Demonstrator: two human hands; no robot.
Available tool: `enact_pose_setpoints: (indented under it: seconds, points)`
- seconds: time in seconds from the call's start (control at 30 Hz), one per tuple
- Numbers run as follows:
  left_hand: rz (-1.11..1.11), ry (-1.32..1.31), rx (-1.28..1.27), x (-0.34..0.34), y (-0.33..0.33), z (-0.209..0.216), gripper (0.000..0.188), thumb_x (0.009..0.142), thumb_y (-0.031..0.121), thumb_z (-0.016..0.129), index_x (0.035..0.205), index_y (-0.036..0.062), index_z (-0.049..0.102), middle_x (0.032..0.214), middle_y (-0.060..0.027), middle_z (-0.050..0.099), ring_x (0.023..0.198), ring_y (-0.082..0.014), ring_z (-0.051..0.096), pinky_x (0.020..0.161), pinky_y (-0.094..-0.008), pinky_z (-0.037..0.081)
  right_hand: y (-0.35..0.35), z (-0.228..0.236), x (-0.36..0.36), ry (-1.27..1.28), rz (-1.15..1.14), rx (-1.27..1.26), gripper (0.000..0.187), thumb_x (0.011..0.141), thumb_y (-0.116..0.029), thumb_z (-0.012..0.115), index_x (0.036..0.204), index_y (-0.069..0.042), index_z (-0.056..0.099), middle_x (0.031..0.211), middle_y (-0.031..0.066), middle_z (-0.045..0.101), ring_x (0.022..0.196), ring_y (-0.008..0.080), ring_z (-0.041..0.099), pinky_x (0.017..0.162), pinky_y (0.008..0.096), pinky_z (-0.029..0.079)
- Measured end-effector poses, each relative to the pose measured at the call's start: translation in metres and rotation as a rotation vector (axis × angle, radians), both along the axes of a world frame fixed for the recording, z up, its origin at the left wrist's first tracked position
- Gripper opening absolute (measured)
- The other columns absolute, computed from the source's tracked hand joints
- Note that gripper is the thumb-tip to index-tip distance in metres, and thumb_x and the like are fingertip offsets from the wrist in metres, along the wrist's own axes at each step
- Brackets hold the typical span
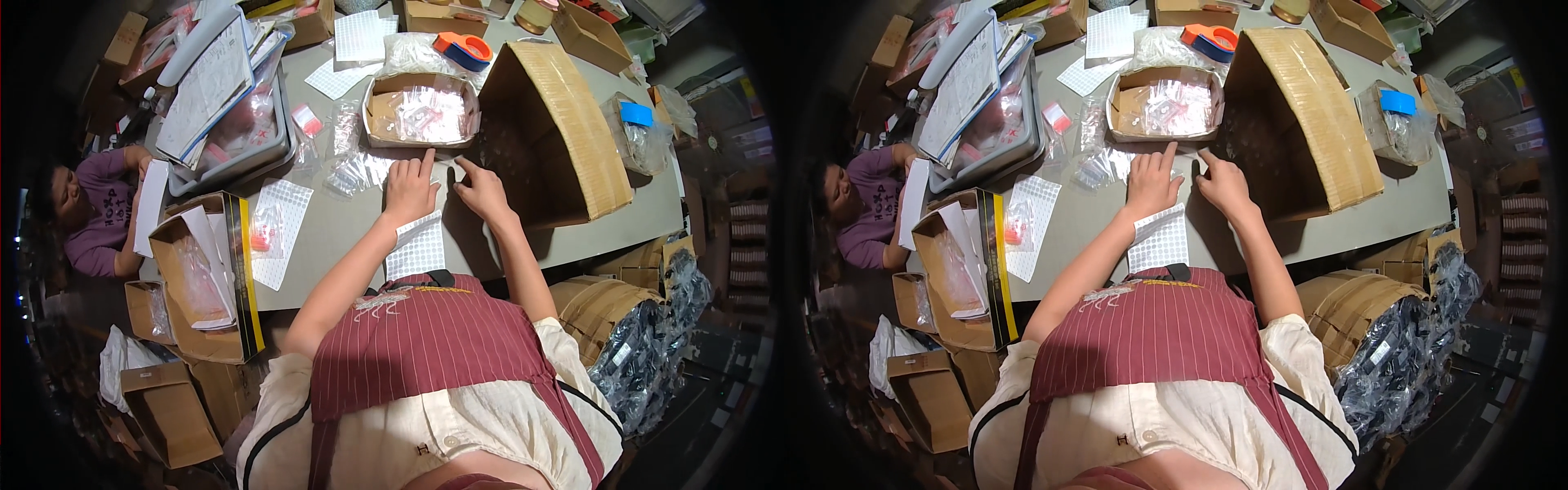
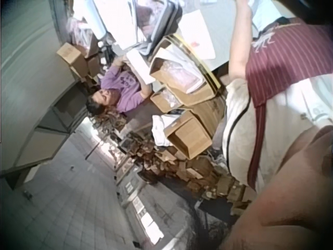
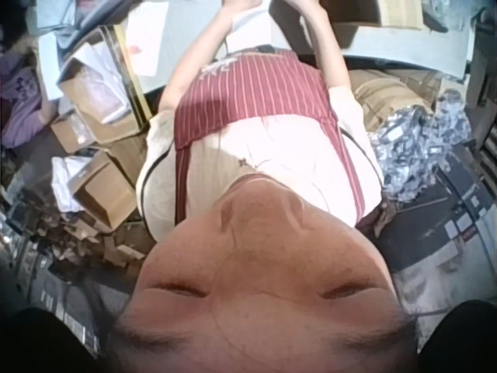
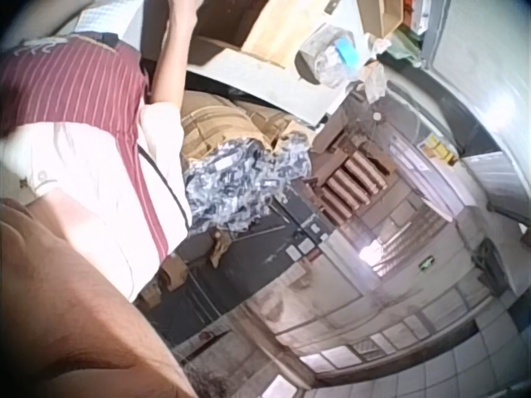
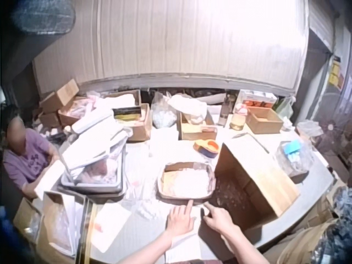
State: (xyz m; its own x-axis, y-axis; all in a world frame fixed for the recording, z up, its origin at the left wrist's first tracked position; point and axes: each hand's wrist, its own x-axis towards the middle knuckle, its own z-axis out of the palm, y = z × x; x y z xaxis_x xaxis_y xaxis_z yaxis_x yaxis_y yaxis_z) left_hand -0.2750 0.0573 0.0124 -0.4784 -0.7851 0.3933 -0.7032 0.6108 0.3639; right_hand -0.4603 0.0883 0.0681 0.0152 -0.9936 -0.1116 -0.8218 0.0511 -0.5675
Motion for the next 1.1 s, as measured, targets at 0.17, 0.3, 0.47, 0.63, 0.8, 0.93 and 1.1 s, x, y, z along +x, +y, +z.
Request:
enact_pose_setpoints:
  seconds: [0.17, 0.3, 0.47, 0.63, 0.8, 0.93, 1.1]
  points:
    - [-0.028, 0.035, -0.053, -0.001, 0.003, -0.001, 0.053, 0.090, 0.023, 0.073, 0.140, 0.0092, 0.060, 0.102, -0.0117, 0.055, 0.100, -0.0319, 0.052, 0.097, -0.0451, 0.041, -0.014, -0.014, -0.003, -0.052, 0.035, 0.017, 0.051, 0.084, -0.016, 0.072, 0.134, -0.006, 0.068, 0.099, 0.0225, 0.075, 0.094, 0.0374, 0.073, 0.086, 0.0423, 0.057]
    - [-0.052, 0.041, -0.149, 0.006, 0.011, -0.013, 0.042, 0.091, 0.018, 0.070, 0.132, 0.0091, 0.065, 0.103, -0.0100, 0.056, 0.102, -0.0294, 0.053, 0.095, -0.0444, 0.041, -0.020, -0.013, -0.001, -0.293, -0.138, -0.189, 0.033, 0.087, -0.014, 0.069, 0.118, -0.004, 0.074, 0.095, 0.0203, 0.074, 0.089, 0.0388, 0.072, 0.084, 0.0438, 0.057]
    - [-0.059, 0.023, -0.195, 0.003, 0.011, -0.006, 0.040, 0.090, 0.011, 0.067, 0.129, 0.0051, 0.065, 0.137, -0.0154, 0.057, 0.125, -0.0302, 0.052, 0.106, -0.0438, 0.040, -0.033, -0.023, -0.009, -0.009, 0.117, -0.618, 0.028, 0.086, 0.001, 0.070, 0.113, -0.004, 0.069, 0.104, 0.0148, 0.068, 0.096, 0.0383, 0.067, 0.079, 0.0438, 0.055]
    - [-0.186, 0.001, -0.123, 0.001, 0.001, -0.003, 0.047, 0.083, 0.006, 0.064, 0.128, -0.0050, 0.060, 0.156, -0.0191, 0.045, 0.143, -0.0376, 0.042, 0.122, -0.0475, 0.033, -0.030, -0.039, -0.005, -0.147, 0.107, -0.614, 0.024, 0.088, 0.001, 0.071, 0.111, -0.003, 0.069, 0.102, 0.0153, 0.070, 0.093, 0.0381, 0.069, 0.079, 0.0419, 0.056]
    - [-0.329, 0.003, -0.102, 0.003, 0.001, -0.013, 0.045, 0.082, 0.002, 0.061, 0.127, -0.0049, 0.059, 0.141, -0.0189, 0.059, 0.140, -0.0327, 0.050, 0.124, -0.0475, 0.032, -0.031, -0.055, -0.007, -0.325, -0.052, -0.617, 0.021, 0.091, -0.002, 0.072, 0.112, 0.000, 0.068, 0.102, 0.0182, 0.071, 0.090, 0.0341, 0.071, 0.076, 0.0370, 0.057]
    - [-0.352, 0.084, -0.082, 0.010, 0.019, -0.014, 0.044, 0.082, 0.002, 0.063, 0.125, -0.0040, 0.060, 0.134, -0.0188, 0.062, 0.134, -0.0339, 0.053, 0.121, -0.0478, 0.035, -0.027, -0.039, -0.006, -0.104, 0.048, -0.680, 0.022, 0.090, -0.002, 0.070, 0.111, -0.003, 0.066, 0.096, 0.0146, 0.069, 0.085, 0.0331, 0.070, 0.071, 0.0399, 0.057]
    - [-0.349, 0.071, -0.093, 0.014, 0.028, -0.010, 0.041, 0.081, 0.002, 0.064, 0.122, -0.0042, 0.060, 0.122, -0.0192, 0.065, 0.128, -0.0343, 0.056, 0.118, -0.0484, 0.038, -0.025, -0.041, -0.008, 0.305, 0.375, -0.709, 0.028, 0.082, -0.008, 0.068, 0.109, -0.008, 0.064, 0.091, 0.0068, 0.064, 0.084, 0.0250, 0.067, 0.074, 0.0359, 0.053]
